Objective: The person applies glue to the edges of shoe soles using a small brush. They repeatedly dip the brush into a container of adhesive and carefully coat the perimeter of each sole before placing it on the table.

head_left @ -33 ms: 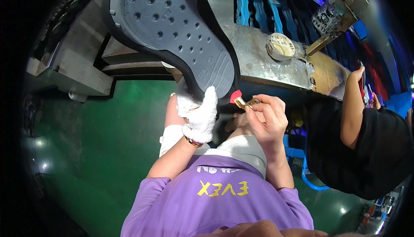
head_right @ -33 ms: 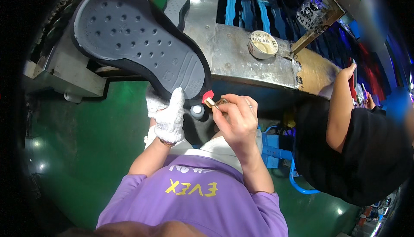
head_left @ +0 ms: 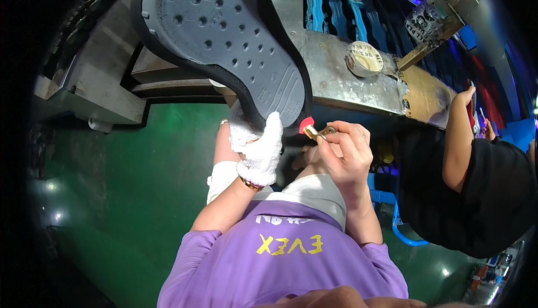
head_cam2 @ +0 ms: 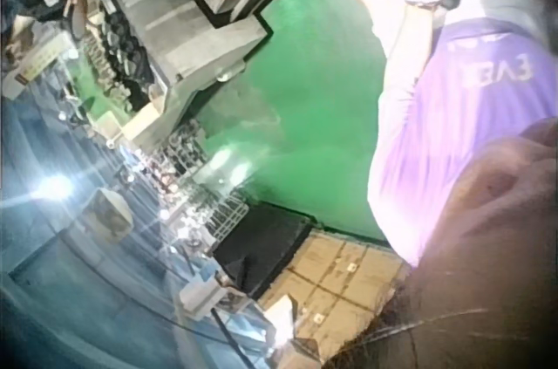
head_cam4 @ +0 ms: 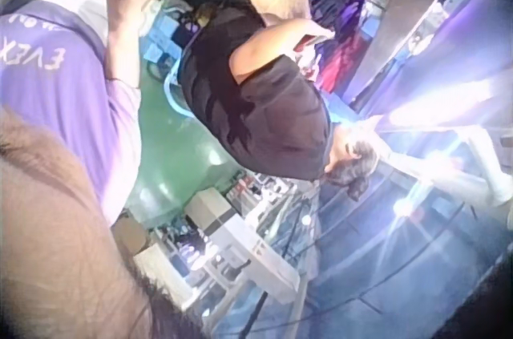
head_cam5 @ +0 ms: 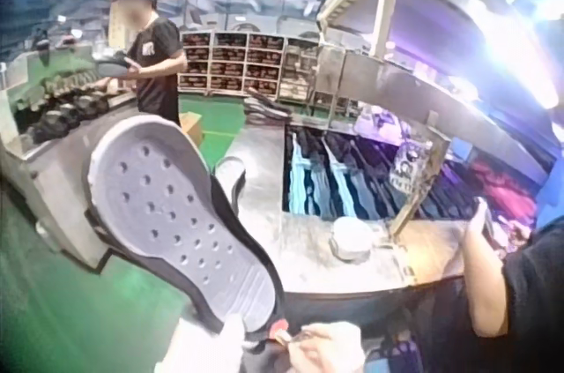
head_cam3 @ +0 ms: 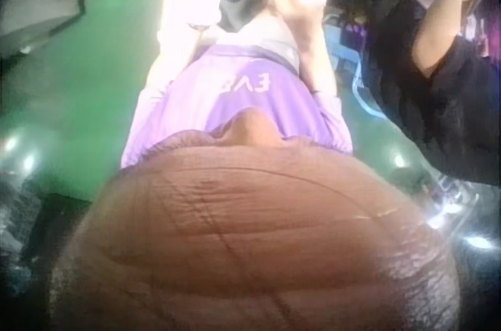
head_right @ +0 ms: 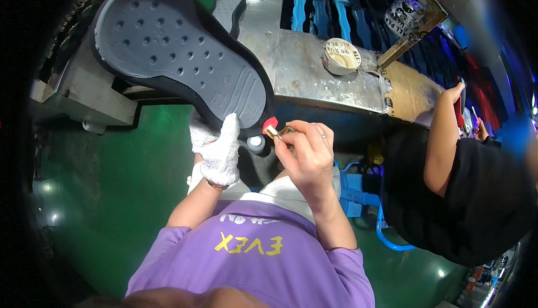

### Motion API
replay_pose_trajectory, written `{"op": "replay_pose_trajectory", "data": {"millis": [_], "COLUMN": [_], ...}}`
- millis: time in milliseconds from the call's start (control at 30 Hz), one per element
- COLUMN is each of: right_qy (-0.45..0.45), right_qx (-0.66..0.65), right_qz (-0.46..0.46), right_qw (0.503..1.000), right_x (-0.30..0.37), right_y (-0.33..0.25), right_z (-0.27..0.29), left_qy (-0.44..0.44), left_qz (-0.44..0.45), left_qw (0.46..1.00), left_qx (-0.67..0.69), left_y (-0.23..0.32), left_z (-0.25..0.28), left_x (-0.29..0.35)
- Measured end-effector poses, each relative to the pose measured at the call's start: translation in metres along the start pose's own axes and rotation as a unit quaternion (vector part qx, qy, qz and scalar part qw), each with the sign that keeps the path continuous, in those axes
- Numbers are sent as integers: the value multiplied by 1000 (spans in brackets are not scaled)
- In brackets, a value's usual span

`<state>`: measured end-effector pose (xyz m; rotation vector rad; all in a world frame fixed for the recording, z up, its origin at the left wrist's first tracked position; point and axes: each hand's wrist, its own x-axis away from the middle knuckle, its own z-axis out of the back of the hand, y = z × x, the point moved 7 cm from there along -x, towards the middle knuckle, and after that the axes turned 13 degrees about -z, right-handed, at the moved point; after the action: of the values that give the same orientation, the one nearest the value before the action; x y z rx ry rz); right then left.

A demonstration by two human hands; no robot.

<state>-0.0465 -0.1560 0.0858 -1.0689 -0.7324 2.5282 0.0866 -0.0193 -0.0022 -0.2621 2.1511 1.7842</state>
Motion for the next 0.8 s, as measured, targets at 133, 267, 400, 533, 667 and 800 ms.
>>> {"op": "replay_pose_trajectory", "data": {"millis": [133,267,400,533,667,800], "right_qy": [-13,-26,-21,-11,-7,-6], "right_qx": [34,58,82,97,111,118], "right_qz": [19,27,28,24,10,5], "right_qw": [999,998,996,995,994,993], "right_x": [0,1,2,2,0,-1], "right_y": [-3,-5,-2,3,5,9], "right_z": [-8,-14,-18,-19,-16,-17], "left_qy": [-30,-52,-74,-88,-111,-82], "left_qz": [-81,-72,-114,-93,-69,-78], "left_qw": [993,993,983,986,990,992], "left_qx": [-78,-75,-119,-106,-55,-54], "left_y": [19,14,25,21,14,16], "left_z": [-1,-1,-3,-1,-1,-1], "left_x": [-1,2,3,5,7,3]}}
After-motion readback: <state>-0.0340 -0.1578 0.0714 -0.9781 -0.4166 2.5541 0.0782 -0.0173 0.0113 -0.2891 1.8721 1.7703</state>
